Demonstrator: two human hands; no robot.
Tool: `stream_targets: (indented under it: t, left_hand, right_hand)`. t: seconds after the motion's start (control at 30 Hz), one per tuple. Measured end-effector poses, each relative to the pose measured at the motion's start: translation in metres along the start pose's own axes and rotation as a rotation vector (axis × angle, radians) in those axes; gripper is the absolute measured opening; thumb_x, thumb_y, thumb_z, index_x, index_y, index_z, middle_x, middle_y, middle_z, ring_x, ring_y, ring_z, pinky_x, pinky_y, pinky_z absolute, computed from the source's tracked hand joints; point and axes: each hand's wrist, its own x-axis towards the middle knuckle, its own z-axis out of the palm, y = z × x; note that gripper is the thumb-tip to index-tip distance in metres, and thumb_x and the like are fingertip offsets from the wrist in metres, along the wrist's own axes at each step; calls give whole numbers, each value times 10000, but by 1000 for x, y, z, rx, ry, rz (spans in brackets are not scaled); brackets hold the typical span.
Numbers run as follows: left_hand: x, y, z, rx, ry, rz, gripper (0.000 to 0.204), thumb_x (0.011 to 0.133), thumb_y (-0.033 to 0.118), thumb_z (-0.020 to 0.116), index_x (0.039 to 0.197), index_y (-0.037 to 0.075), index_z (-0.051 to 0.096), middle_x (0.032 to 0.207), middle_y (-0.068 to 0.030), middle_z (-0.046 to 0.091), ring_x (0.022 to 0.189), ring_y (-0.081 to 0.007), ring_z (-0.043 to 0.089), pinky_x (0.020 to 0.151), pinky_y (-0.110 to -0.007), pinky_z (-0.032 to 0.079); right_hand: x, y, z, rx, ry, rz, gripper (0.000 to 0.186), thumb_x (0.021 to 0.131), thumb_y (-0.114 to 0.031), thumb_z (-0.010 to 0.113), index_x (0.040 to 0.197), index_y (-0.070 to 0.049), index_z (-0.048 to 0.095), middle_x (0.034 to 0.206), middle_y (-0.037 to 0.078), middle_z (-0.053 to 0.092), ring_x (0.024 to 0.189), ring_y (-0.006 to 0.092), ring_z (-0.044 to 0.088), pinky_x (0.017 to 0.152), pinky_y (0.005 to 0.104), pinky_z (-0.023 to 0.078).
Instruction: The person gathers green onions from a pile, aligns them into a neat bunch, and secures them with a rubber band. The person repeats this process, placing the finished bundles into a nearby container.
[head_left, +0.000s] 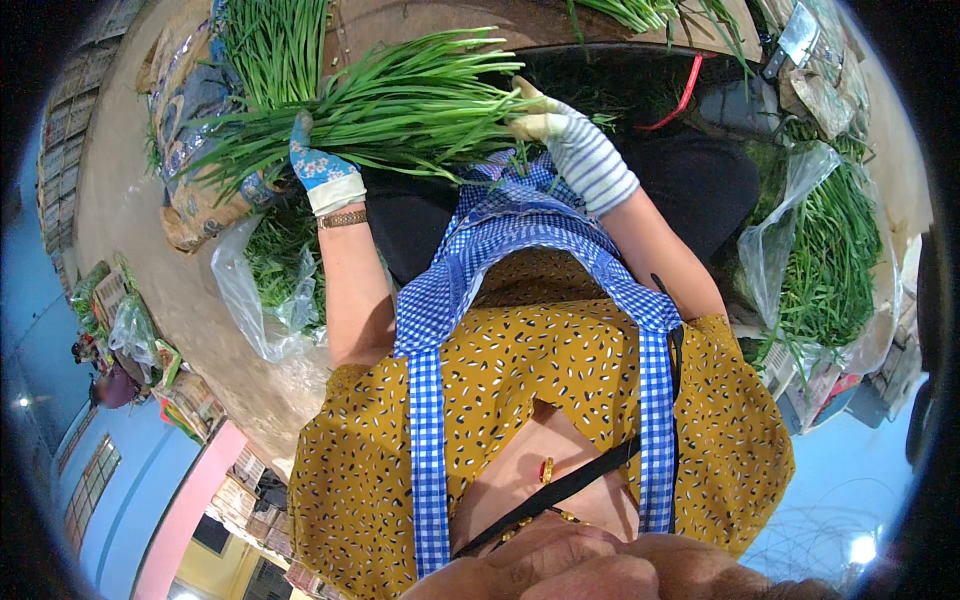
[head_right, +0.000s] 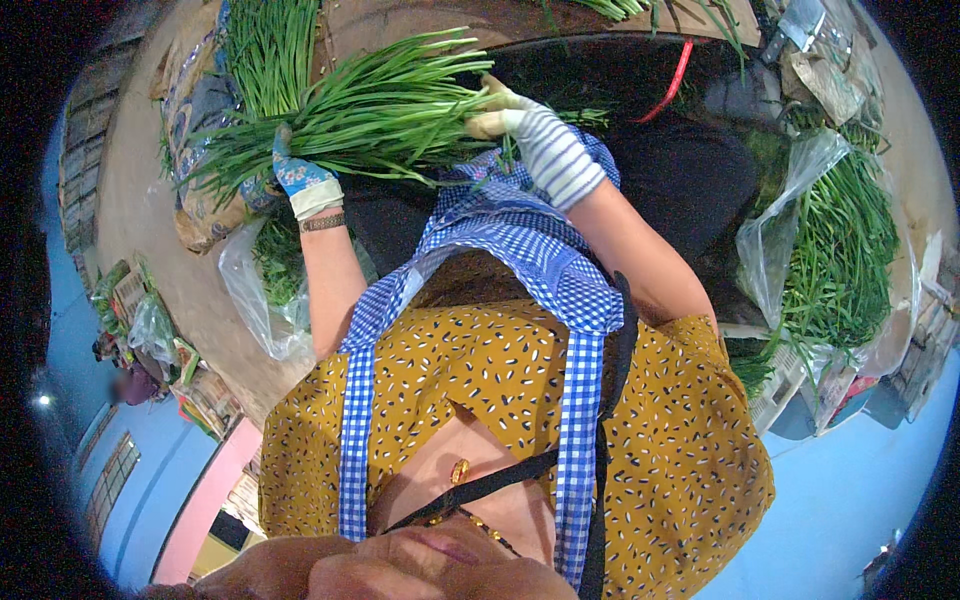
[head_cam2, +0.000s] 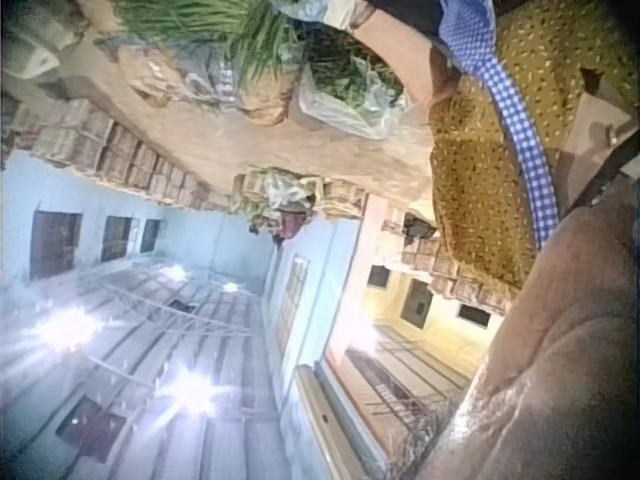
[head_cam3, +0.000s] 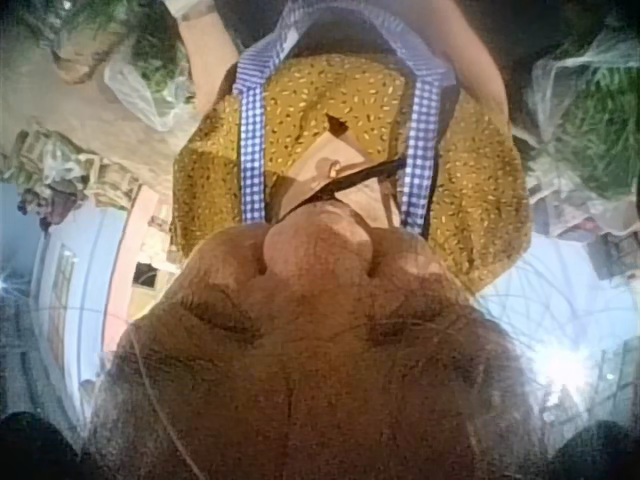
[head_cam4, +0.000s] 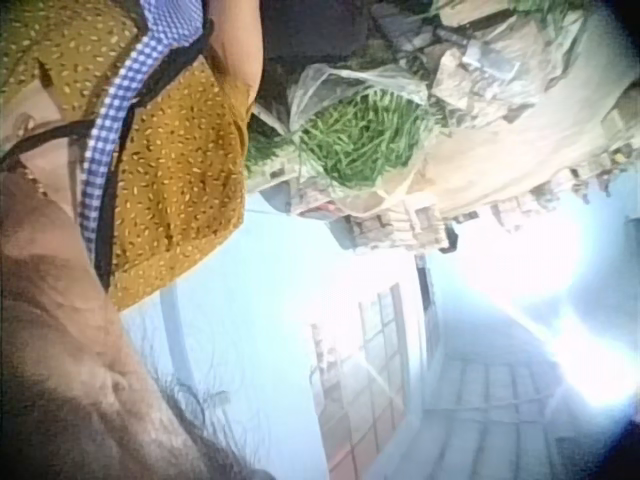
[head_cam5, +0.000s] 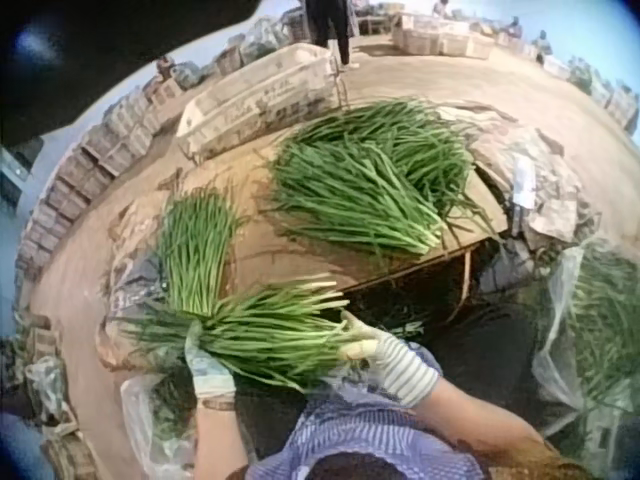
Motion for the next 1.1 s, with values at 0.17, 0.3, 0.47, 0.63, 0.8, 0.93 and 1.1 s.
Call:
stream_targets:
  t: [0.17, 0.3, 0.47, 0.63, 0.8, 0.93, 1.1]
  left_hand:
    - [15, 1, -21, -85, -136, -36, 510, 811, 294, 481, 1217, -9, 438, 1226, -177, 468, 1101, -323, 461, 949, -472, 360]
    - [14, 5, -18, -138, -152, -49, 502, 766, 233, 537, 1212, 25, 437, 1218, -169, 473, 1111, -318, 458, 964, -468, 351]
    - [7, 5, -5, -76, -145, -32, 548, 766, 257, 530, 1222, -24, 415, 1241, -184, 449, 1118, -326, 449, 976, -461, 336]
    - [9, 6, -5, -74, -222, -117, 584, 772, 299, 514, 1231, -45, 404, 1224, -204, 457, 1118, -317, 448, 975, -454, 335]
    - [16, 2, -20, -32, -157, -33, 576, 763, 293, 530, 1229, -27, 420, 1246, -191, 444, 1120, -338, 442, 975, -480, 328]
    - [17, 3, -22, -127, -198, -55, 573, 762, 275, 530, 1233, -29, 409, 1247, -193, 442, 1130, -335, 434, 972, -481, 331]
    - [11, 6, -18, -181, -297, -43, 642, 728, 290, 572, 1245, -33, 373, 1232, -215, 441, 1139, -346, 423, 994, -483, 307]
  right_hand:
    - [-35, -19, -70, -252, 15, 150, 590, 695, -132, 637, 1238, -20, 434, 1025, 93, 582, 864, 135, 518, 797, 248, 397]
    - [-58, -41, -104, -1671, 309, 79, 399, 633, -143, 688, 1011, -45, 608, 1092, 168, 566, 979, 258, 551, 850, 328, 422]
    - [-39, -62, 6, -1481, 273, -774, 414, 631, -151, 678, 1023, -54, 585, 1128, 168, 542, 945, 335, 559, 827, 359, 453]
    - [6, -35, 48, -1624, 47, -950, 333, 675, -193, 634, 1004, -156, 601, 922, 59, 614, 834, 229, 573, 846, 386, 410]
    - [-14, -37, 33, -561, 183, -378, 192, 742, -82, 601, 925, -48, 649, 807, 68, 656, 760, 143, 606, 731, 255, 468]
    - [-35, -42, -49, -829, 162, -29, 237, 726, -123, 628, 951, -53, 652, 865, 71, 657, 771, 131, 611, 727, 251, 470]
    - [-50, -42, -20, -1339, 216, -367, 343, 674, -258, 665, 960, -71, 643, 1051, 127, 591, 920, 281, 578, 817, 333, 447]
